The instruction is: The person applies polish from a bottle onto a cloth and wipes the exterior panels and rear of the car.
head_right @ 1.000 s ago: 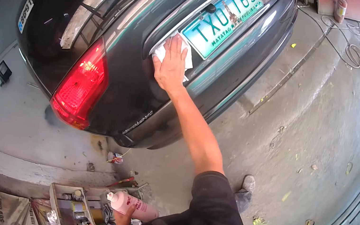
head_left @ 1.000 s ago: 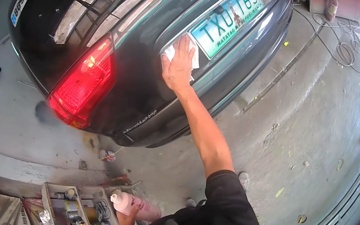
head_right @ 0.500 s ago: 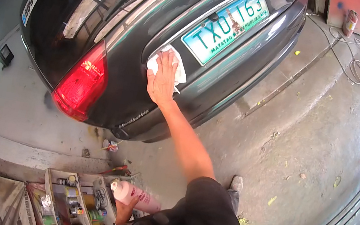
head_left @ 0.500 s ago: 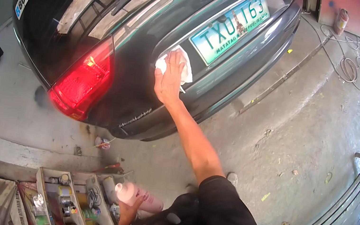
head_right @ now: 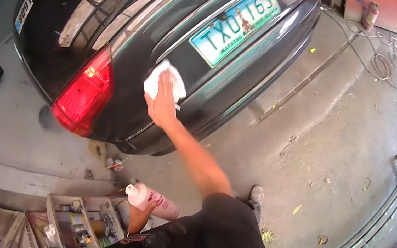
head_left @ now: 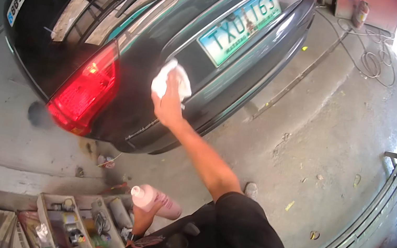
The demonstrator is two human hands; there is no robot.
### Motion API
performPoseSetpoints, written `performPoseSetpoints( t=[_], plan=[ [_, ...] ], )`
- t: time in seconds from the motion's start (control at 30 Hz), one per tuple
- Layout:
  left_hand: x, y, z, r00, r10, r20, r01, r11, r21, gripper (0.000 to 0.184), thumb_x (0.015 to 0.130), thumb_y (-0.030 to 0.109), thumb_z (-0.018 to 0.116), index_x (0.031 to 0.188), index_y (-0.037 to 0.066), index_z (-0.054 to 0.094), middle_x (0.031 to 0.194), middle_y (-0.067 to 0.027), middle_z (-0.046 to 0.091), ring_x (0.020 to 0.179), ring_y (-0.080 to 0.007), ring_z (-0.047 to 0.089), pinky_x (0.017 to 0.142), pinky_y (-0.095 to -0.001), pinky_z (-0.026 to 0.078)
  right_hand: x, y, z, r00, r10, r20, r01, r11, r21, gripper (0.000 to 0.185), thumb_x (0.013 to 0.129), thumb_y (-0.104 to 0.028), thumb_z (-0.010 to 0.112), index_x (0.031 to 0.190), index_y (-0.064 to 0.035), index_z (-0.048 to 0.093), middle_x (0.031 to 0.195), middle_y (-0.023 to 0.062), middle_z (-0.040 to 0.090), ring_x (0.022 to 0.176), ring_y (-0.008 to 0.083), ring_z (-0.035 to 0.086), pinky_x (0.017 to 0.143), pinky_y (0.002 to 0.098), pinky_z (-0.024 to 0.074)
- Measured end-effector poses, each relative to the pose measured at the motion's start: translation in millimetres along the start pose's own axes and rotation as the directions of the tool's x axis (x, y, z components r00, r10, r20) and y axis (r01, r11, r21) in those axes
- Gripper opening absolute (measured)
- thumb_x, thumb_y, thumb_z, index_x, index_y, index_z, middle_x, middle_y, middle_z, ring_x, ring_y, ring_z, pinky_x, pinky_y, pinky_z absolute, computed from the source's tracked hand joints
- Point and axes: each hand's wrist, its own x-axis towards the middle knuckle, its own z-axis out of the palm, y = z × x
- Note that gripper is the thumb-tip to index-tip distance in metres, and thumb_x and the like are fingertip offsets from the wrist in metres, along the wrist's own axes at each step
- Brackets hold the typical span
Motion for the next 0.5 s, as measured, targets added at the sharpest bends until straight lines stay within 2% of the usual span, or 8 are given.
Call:
performPoseSetpoints(
  t=[0.03,0.07,0.13,0.17,0.27,0.33,0.4,0.5],
  plan=[
    [8.4,-5.4,5.0,1.000,0.001,0.010,-0.001,1.000,-0.020,0.046,0.082,0.004,0.084,0.121,-0.001,0.059,0.114,-0.0079,0.067,0.105,-0.0176,0.065,0.093,-0.0337,0.052,-12.2,15.1,-5.1,0.998,-0.040,0.046,0.046,0.991,-0.129,0.078,0.090,-0.013,0.070,0.151,0.0125,0.029,0.161,0.0318,0.024,0.151,0.0498,0.022,0.123,0.0563,0.0203],
    [8.3,-7.8,4.3,1.000,-0.014,0.015,0.014,1.000,-0.027,0.047,0.082,0.004,0.084,0.122,-0.001,0.059,0.114,-0.0079,0.067,0.105,-0.0176,0.065,0.094,-0.0336,0.052,-30.0,33.2,-14.0,0.996,0.007,0.090,0.022,0.948,-0.316,0.071,0.090,-0.018,0.072,0.147,0.0068,0.038,0.159,0.0315,0.030,0.150,0.0452,0.029,0.119,0.0610,0.0253],
    [14.6,2.9,5.6,0.998,-0.010,0.063,0.008,1.000,0.021,0.047,0.082,0.003,0.084,0.122,-0.001,0.059,0.114,-0.0084,0.068,0.105,-0.0181,0.066,0.094,-0.0344,0.053,-45.0,52.5,-46.4,0.980,0.119,0.158,-0.024,0.864,-0.503,0.069,0.089,-0.020,0.073,0.147,0.0007,0.041,0.159,0.0291,0.032,0.151,0.0444,0.028,0.119,0.0615,0.0248],
    [16.4,6.0,5.3,0.996,-0.011,0.086,0.007,0.999,0.047,0.047,0.082,0.003,0.084,0.122,-0.001,0.059,0.114,-0.0086,0.068,0.106,-0.0184,0.066,0.094,-0.0349,0.053,-41.3,63.0,-60.9,0.990,0.127,0.066,-0.074,0.848,-0.525,0.068,0.090,-0.020,0.072,0.148,-0.0007,0.040,0.159,0.0278,0.032,0.150,0.0443,0.028,0.118,0.0612,0.0250],
    [21.4,-3.6,3.7,0.998,-0.025,0.054,0.029,0.998,-0.063,0.049,0.082,0.005,0.085,0.123,-0.002,0.059,0.115,-0.0098,0.069,0.106,-0.0195,0.067,0.094,-0.0360,0.054,4.7,99.2,-99.2,0.965,0.113,-0.237,-0.230,0.800,-0.555,0.064,0.096,-0.022,0.063,0.151,0.0003,0.039,0.160,0.0260,0.033,0.150,0.0439,0.029,0.118,0.0615,0.0250],
    [20.9,-7.1,-1.0,0.996,-0.062,0.066,0.066,0.997,-0.047,0.050,0.082,0.005,0.085,0.124,-0.002,0.059,0.115,-0.0100,0.069,0.106,-0.0197,0.067,0.095,-0.0360,0.054,33.4,96.6,-108.8,0.939,0.117,-0.324,-0.286,0.788,-0.545,0.061,0.100,-0.022,0.057,0.153,0.0035,0.038,0.161,0.0270,0.032,0.150,0.0439,0.029,0.118,0.0624,0.0240],
    [26.3,-9.9,3.7,0.996,-0.036,0.083,0.039,0.999,-0.037,0.050,0.082,0.005,0.085,0.125,-0.002,0.059,0.115,-0.0102,0.069,0.107,-0.0198,0.067,0.095,-0.0360,0.054,18.1,86.0,-87.4,0.941,0.133,-0.310,-0.295,0.770,-0.566,0.063,0.101,-0.023,0.057,0.152,0.0078,0.037,0.161,0.0278,0.030,0.150,0.0476,0.027,0.120,0.0637,0.0211],
    [32.0,-13.7,7.4,0.995,0.030,0.100,-0.027,0.999,-0.033,0.049,0.083,0.004,0.084,0.125,-0.002,0.059,0.116,-0.0101,0.069,0.107,-0.0196,0.067,0.095,-0.0357,0.054,-38.0,48.8,-51.7,0.980,0.187,0.069,-0.133,0.872,-0.471,0.060,0.099,-0.018,0.059,0.148,0.0085,0.037,0.157,0.0281,0.034,0.150,0.0486,0.026,0.121,0.0639,0.0186]
  ],
)
